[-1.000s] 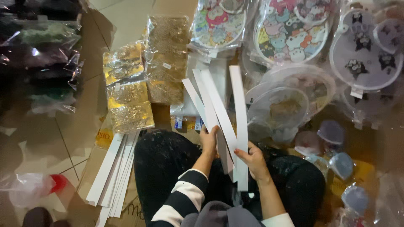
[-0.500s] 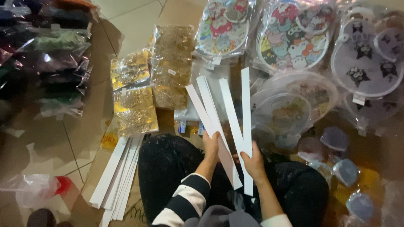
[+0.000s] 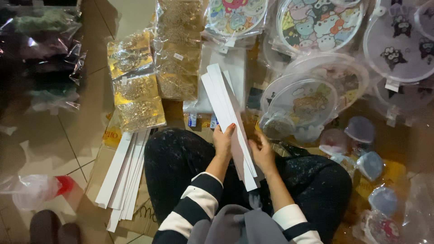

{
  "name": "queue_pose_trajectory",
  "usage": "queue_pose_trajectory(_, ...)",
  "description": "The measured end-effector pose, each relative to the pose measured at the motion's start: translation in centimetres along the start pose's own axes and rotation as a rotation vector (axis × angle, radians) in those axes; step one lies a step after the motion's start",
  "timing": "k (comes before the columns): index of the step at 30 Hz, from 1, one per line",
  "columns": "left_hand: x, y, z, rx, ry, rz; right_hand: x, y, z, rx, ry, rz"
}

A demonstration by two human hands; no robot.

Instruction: The person sits on the floor and assembles hand fans by inserting white sticks into the top of round, character-themed fans packaged in clear plastic. They use a stapler to secure the sticks to the fans and place the finished items aside.

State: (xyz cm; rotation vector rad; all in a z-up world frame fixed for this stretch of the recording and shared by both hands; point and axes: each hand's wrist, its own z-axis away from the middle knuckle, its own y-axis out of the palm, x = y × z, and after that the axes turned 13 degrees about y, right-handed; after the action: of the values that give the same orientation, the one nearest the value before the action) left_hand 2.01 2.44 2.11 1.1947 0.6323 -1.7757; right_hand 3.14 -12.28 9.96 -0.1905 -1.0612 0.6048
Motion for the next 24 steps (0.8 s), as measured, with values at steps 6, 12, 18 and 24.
queue_pose_trajectory(6, -2.6, 0.5, 1.8, 0.015, -0.083, 0.169, -1.3, 1.2, -2.3, 0.241, 0.131, -0.147)
queue_pose_trajectory(12, -0.1, 0.8, 1.0, 0.029, -0.075, 0.121, -4.1, 2.8, -4.1, 0.226, 0.194, -0.287)
queue_pose_trajectory(18, -1.0, 0.7, 1.5, -0.004, -0.044, 0.068, -6.8, 1.5, -6.3, 0.147, 0.214, -0.261)
queue_pose_trajectory(24, -0.2, 0.6, 0.8, -0.017, -0.002, -0.023, -5.0, 0.4, -4.8, 0.032, 0.082, -0.212)
